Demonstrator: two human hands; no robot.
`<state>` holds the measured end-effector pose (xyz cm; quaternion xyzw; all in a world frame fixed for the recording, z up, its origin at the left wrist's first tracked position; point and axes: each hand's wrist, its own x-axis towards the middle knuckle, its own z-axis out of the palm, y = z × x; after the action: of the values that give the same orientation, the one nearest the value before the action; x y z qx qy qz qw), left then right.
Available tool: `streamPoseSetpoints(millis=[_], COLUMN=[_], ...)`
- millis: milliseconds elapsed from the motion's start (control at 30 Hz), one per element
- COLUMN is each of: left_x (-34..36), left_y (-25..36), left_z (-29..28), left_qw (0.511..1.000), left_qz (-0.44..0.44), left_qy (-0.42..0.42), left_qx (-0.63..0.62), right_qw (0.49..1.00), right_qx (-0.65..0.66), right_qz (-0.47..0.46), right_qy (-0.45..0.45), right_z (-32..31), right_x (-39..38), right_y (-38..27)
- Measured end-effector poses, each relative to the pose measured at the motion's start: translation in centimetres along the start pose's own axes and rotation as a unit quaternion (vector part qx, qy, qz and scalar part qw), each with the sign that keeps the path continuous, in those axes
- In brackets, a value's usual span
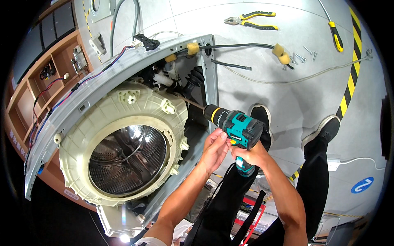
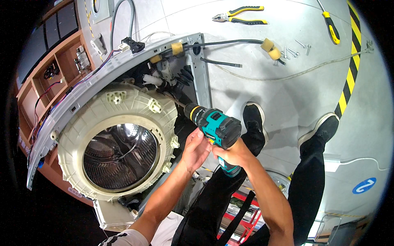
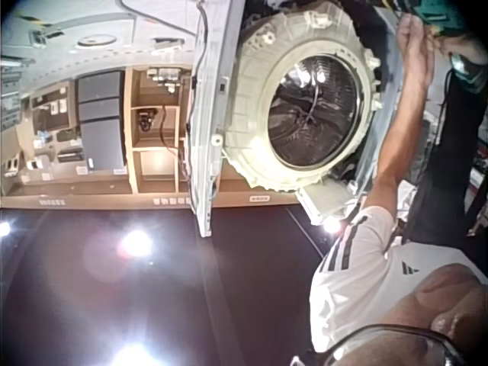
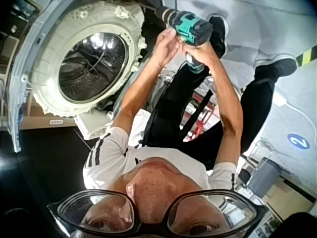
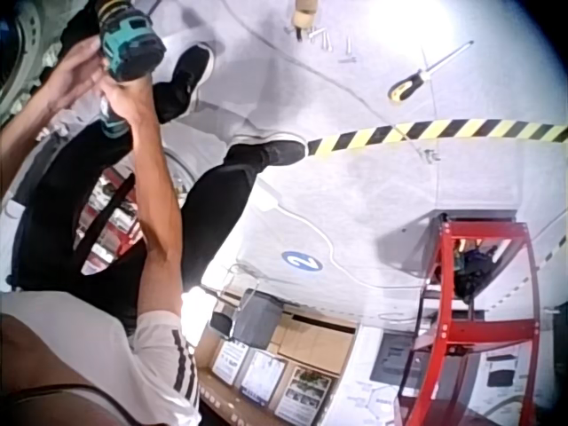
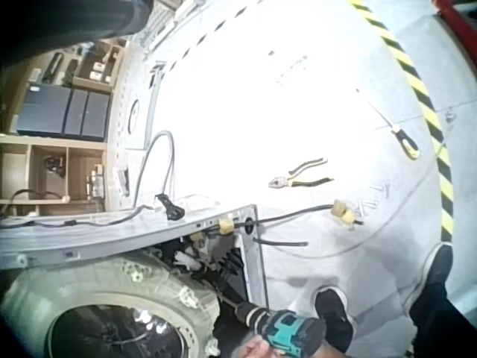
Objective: The person removes a bolt by hand and then uses a power drill with a long extension to drive a screw into the internal assembly of a washing machine.
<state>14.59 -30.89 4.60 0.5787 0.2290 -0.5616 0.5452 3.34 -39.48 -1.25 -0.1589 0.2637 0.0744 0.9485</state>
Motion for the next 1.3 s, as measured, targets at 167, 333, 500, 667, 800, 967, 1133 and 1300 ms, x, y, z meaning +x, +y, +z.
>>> streamPoseSetpoints(millis=[167, 333, 500, 667, 800, 967, 1133, 1300], left_x=[0.3, 0.5, 0.5, 0.3, -0.1, -0.1, 0.5, 0.4], left_y=[-0.4, -0.5, -0.9, -0.8, -0.9, -1.6, -1.2, -1.4], left_z=[-1.0, -1.0, -1.4, -1.5, -1.5, -1.7, -1.3, -1.4], left_qw=[0.998, 0.998, 0.998, 0.999, 0.998, 0.999, 0.999, 0.999], left_qz=[0.016, 0.016, 0.029, 0.010, 0.027, 0.038, 0.026, 0.024], left_qy=[-0.039, -0.034, -0.023, -0.044, -0.060, -0.036, -0.047, -0.043], left_qx=[0.037, 0.047, 0.051, 0.024, -0.011, -0.006, -0.005, -0.007], right_qw=[0.999, 1.000, 1.000, 0.995, 0.962, 0.958, 0.965, 0.974], right_qx=[-0.050, -0.020, -0.017, -0.093, -0.261, -0.262, -0.236, -0.199], right_qz=[-0.011, 0.005, -0.004, -0.034, -0.078, -0.117, -0.111, -0.104], right_qy=[-0.011, -0.002, -0.001, -0.007, -0.015, -0.021, -0.026, -0.025], right_z=[-0.4, -0.3, -0.2, -0.9, -1.4, -1.8, -1.8, -1.8], right_x=[0.4, 0.4, 0.2, 0.5, 1.0, 1.2, 1.4, 1.2], right_y=[-0.1, -0.4, -0.1, 0.7, 0.8, 1.5, 1.1, 1.2])
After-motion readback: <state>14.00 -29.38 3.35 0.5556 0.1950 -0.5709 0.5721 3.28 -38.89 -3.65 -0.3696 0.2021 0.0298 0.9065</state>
